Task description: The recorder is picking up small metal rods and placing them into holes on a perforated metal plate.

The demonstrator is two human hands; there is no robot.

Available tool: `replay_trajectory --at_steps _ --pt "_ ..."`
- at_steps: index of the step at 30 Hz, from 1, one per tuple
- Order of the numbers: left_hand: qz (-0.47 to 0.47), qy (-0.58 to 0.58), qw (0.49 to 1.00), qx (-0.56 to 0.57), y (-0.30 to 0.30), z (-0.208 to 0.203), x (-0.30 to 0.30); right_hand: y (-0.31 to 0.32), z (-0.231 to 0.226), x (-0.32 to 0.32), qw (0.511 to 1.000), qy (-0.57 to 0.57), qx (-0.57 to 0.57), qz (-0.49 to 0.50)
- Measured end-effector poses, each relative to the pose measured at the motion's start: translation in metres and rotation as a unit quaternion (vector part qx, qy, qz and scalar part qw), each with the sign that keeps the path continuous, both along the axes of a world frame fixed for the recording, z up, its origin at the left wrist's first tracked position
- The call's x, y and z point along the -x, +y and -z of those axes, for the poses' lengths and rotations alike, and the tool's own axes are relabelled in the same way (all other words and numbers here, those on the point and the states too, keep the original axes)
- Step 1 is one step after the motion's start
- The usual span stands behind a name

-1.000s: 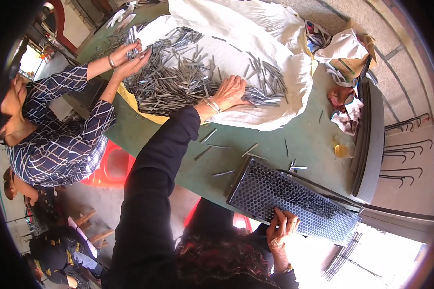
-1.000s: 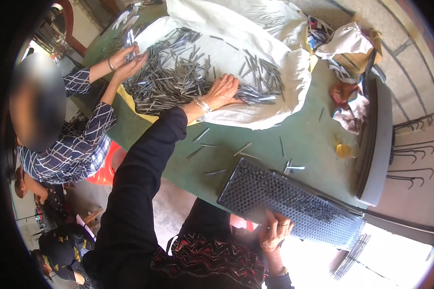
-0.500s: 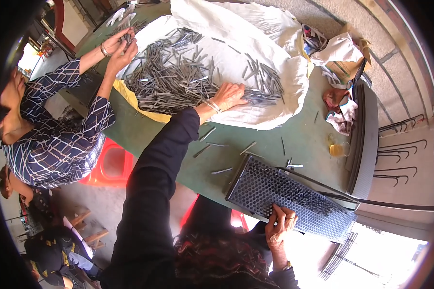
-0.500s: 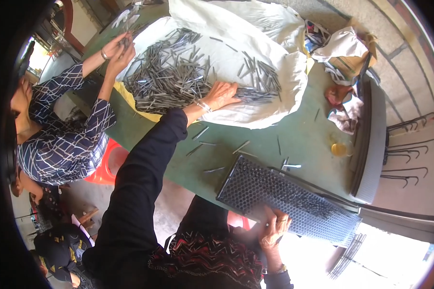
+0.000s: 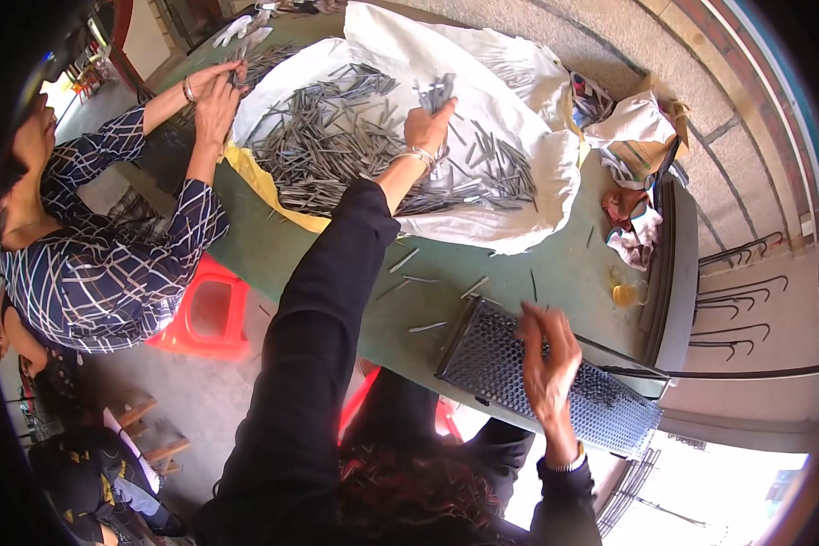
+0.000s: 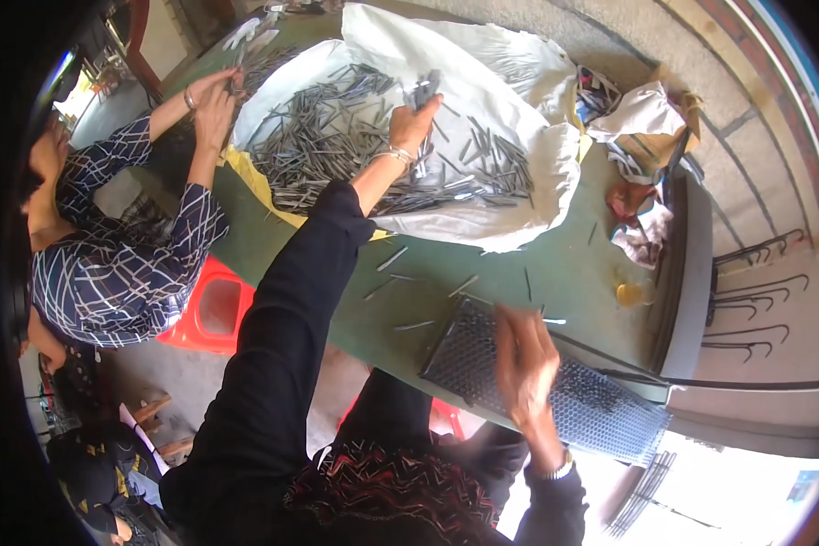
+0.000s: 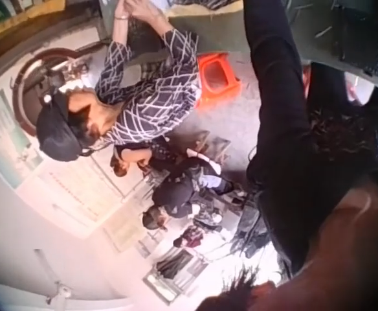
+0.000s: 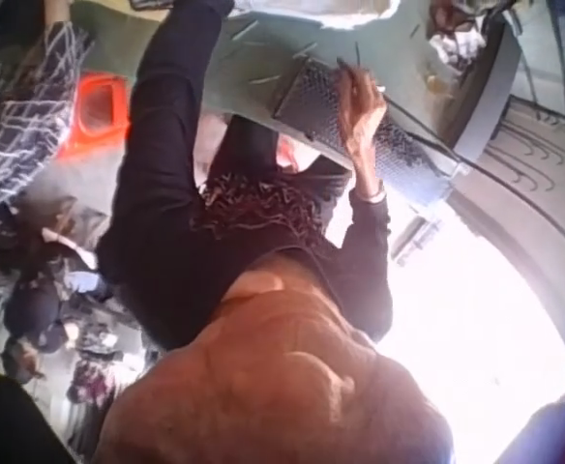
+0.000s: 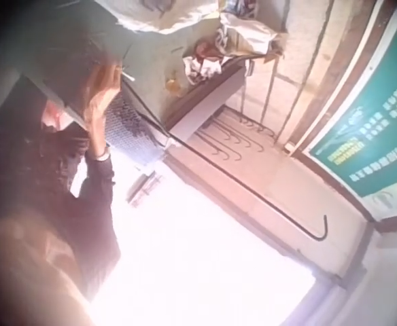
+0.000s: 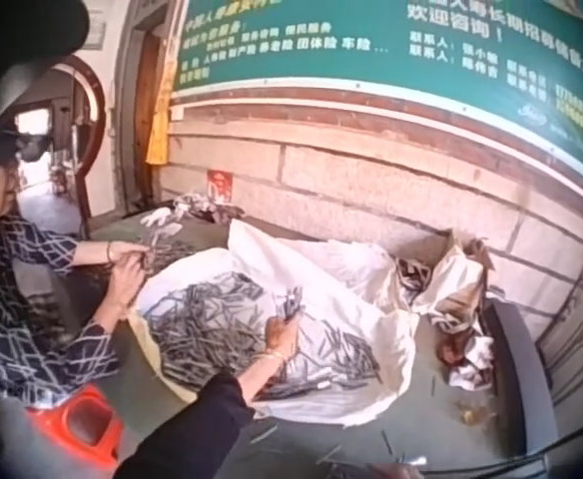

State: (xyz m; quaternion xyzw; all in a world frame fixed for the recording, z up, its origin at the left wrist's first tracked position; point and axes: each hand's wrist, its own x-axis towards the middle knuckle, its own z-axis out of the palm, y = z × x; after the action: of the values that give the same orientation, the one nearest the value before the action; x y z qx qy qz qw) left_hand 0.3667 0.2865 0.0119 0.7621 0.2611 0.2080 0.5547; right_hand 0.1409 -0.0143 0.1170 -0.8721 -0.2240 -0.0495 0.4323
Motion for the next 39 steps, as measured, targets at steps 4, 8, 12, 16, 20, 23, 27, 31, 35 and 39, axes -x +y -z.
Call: replay_trajectory --at_steps 4,8,12,16,20,23,27,31,35,39 --pt "-0.082 -0.038 0.971 0.221 0.017 0.009 0.007 0.082 0.003 -0.062 0.994 -0.092 0.016 -0.049" --pt "-0.043 -0.054 0.93 0.362 -0.01 0.002 0.023 0.138 0.038 -0.122 0.967 -0.238 0.088 -0.011" --pt "-0.066 -0.033 0.913 0.402 -0.015 0.011 0.032 0.169 0.083 -0.142 0.962 -0.235 0.139 -0.018" --pt "-0.032 -0.042 0.882 0.469 -0.007 0.019 0.051 0.187 0.107 -0.123 0.972 -0.163 0.167 -0.003" --pt "0.003 -0.055 0.859 0.509 -0.021 0.037 0.06 0.179 0.12 -0.119 0.967 -0.139 0.212 0.035" --pt "0.006 -0.016 0.873 0.487 -0.025 0.014 0.082 0.182 0.122 -0.113 0.968 -0.132 0.209 0.056" --pt "0.024 -0.072 0.902 0.424 -0.023 0.014 0.102 0.191 0.134 -0.108 0.967 -0.145 0.202 0.06" --pt "0.028 -0.165 0.903 0.397 -0.035 0.031 0.11 0.185 0.148 -0.099 0.975 -0.129 0.174 0.052" --pt "0.012 -0.145 0.883 0.447 -0.035 0.053 0.111 0.178 0.158 -0.095 0.989 -0.105 0.101 0.012" --pt "-0.002 -0.183 0.936 0.301 -0.038 0.06 0.124 0.162 0.162 -0.098 0.981 -0.112 0.154 -0.042"
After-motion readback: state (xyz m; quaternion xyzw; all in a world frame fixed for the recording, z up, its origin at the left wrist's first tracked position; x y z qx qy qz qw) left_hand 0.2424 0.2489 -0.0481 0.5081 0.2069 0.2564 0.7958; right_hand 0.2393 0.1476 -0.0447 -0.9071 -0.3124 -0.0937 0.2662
